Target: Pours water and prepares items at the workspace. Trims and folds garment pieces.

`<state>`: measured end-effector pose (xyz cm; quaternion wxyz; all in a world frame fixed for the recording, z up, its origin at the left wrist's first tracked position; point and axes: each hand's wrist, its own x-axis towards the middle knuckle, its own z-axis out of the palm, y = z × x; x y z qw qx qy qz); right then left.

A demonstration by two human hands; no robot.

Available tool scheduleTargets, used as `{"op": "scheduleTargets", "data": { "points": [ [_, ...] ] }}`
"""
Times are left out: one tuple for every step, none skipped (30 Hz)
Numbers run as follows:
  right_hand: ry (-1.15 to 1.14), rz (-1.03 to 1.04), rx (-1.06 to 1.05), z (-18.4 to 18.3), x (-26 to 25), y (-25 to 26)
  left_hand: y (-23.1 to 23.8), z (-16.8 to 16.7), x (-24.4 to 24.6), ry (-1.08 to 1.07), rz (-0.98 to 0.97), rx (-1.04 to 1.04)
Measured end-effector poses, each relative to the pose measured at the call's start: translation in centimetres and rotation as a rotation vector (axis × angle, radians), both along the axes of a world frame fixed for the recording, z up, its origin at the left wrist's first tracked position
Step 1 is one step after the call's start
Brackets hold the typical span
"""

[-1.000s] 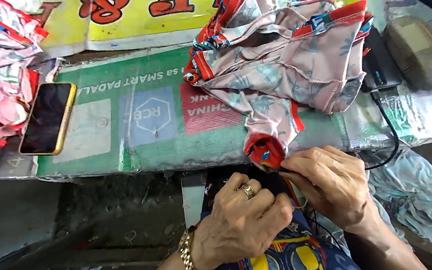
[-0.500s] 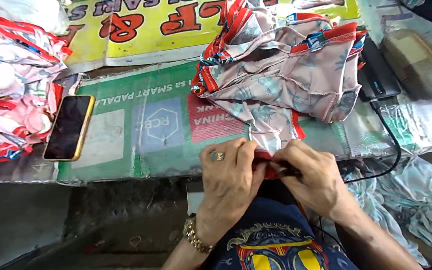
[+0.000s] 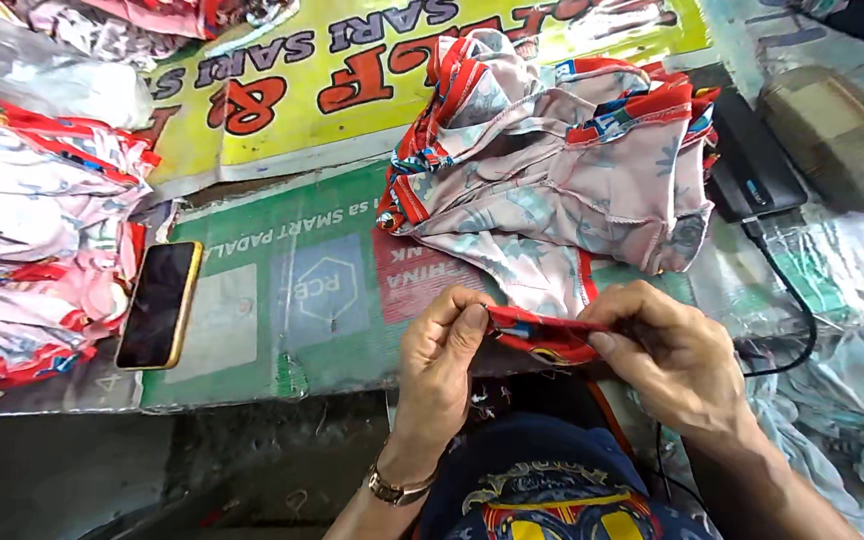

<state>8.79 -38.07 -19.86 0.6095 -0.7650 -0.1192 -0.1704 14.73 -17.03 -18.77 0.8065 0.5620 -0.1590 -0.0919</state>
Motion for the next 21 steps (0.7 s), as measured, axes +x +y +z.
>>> {"op": "scheduleTargets", "data": {
  "points": [
    [0.023,0.004,0.044,0.3,0.2,-0.1,-0.1,0.2,0.2,0.052,-0.031,-0.030],
    [0.019,-0.015,0.053,0.5,0.4,-0.3,-0.2,0.4,0.5,0.076,-0.060,-0.035],
    [-0.014,-0.063,0.032,0.7,0.6,-0.7,-0.3,0.9,1.0,0.059,-0.081,-0.002],
    [-0.067,-0.151,-0.023,0.9,0.8,-1.4,-0.6,1.5,1.8,-0.005,-0.085,0.065],
    [-0.132,-0.273,-0.103,1.2,1.0,-2.3,-1.0,2.5,2.7,-0.099,-0.071,0.138],
    [-0.185,-0.415,-0.201,1.5,1.2,-3.3,-1.7,3.6,3.8,-0.206,-0.043,0.193],
    [-0.198,-0.553,-0.315,1.7,1.3,-4.4,-2.7,4.7,4.9,-0.323,-0.012,0.232],
    [-0.160,-0.661,-0.431,1.9,1.3,-5.5,-4.0,5.8,6.2,-0.450,0.015,0.267],
    [-0.073,-0.725,-0.536,2.0,1.3,-6.2,-5.5,6.6,7.5,-0.565,0.025,0.314],
    [0.030,-0.737,-0.610,2.1,1.4,-6.4,-7.1,7.0,8.8,-0.642,0.017,0.371],
    [0.105,-0.716,-0.654,1.8,1.6,-6.0,-8.9,7.0,9.9,-0.674,-0.012,0.452],
    [0.135,-0.680,-0.689,1.3,1.7,-5.1,-10.7,6.5,10.7,-0.671,-0.060,0.542],
    [0.126,-0.638,-0.729,0.7,1.7,-3.8,-12.2,5.7,11.2,-0.664,-0.118,0.647],
    [0.093,-0.582,-0.765,0.1,1.6,-2.3,-13.5,4.6,11.5,-0.679,-0.159,0.771],
    [0.055,-0.512,-0.795,-0.3,1.2,-1.0,-14.3,3.5,11.5,-0.726,-0.178,0.893],
    [0.016,-0.432,-0.818,-0.5,0.7,-0.2,-14.4,2.7,11.2,-0.801,-0.188,0.978],
    [-0.017,-0.346,-0.818,-0.6,0.3,-0.1,-13.9,2.3,11.0,-0.867,-0.215,1.019],
    [-0.038,-0.252,-0.776,-0.5,-0.2,-0.6,-12.9,2.3,10.9,-0.904,-0.259,1.028],
    [-0.048,-0.156,-0.698,-0.2,-0.6,-1.4,-11.6,2.2,11.1,-0.930,-0.316,1.013],
    [-0.050,-0.082,-0.614,0.2,-0.9,-2.4,-10.1,2.1,11.2,-0.955,-0.368,0.979],
    [-0.056,-0.055,-0.550,0.7,-1.0,-3.2,-8.4,2.0,11.3,-0.973,-0.413,0.952]
  ]
}}
